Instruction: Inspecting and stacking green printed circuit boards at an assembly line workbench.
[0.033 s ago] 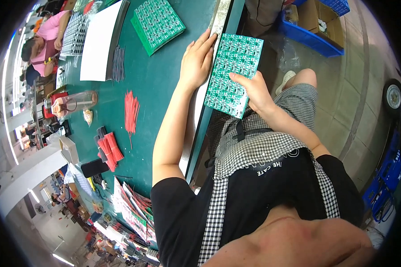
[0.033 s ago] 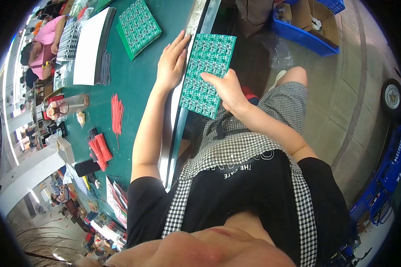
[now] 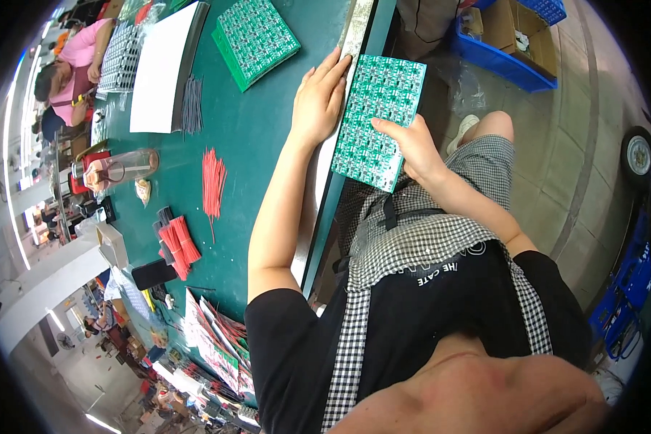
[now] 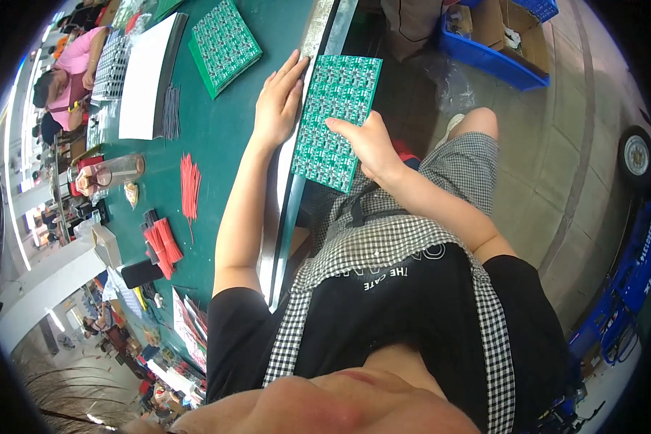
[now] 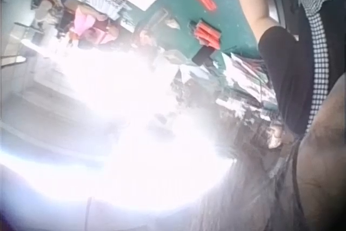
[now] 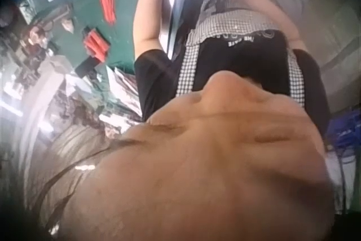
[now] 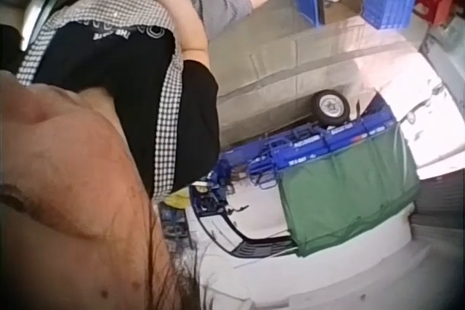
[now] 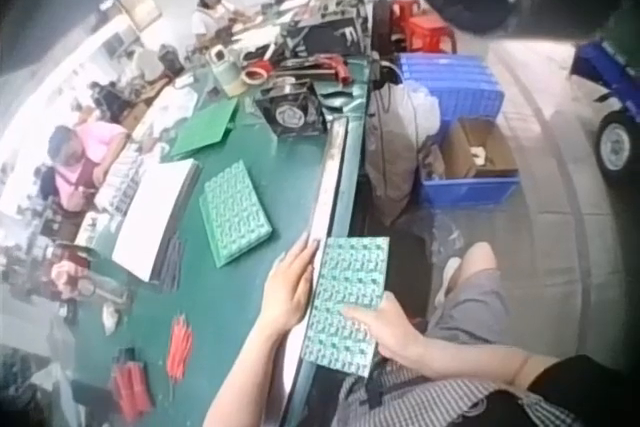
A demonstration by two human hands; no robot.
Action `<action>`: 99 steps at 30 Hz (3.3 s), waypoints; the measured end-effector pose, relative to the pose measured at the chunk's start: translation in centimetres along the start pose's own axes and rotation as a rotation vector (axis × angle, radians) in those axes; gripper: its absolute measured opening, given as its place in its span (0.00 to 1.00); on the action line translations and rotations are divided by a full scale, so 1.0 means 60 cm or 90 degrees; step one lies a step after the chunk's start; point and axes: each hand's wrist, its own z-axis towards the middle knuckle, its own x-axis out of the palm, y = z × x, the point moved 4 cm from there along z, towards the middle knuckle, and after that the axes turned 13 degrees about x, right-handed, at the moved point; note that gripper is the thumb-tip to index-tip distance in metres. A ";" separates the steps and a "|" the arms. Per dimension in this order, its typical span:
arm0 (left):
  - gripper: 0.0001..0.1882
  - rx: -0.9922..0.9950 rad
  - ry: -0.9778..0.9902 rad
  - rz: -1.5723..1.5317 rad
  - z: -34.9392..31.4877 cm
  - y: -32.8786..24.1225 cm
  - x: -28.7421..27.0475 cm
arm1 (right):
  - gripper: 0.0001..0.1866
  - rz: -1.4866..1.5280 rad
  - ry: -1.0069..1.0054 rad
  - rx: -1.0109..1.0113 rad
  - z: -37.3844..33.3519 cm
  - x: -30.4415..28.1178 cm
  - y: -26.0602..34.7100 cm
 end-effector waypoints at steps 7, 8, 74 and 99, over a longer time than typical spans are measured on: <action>0.19 -0.002 -0.001 0.006 0.002 0.004 0.003 | 0.15 -0.059 0.030 -0.003 -0.008 0.011 0.022; 0.19 -0.001 -0.003 0.005 0.002 0.003 0.004 | 0.16 -0.070 0.038 -0.008 -0.009 0.012 0.023; 0.19 0.012 -0.025 0.022 0.011 -0.005 0.009 | 0.22 0.044 0.089 0.146 -0.012 -0.072 0.009; 0.09 -0.384 -0.048 -0.714 -0.019 -0.124 -0.038 | 0.20 -0.088 0.196 -0.004 -0.109 -0.020 0.076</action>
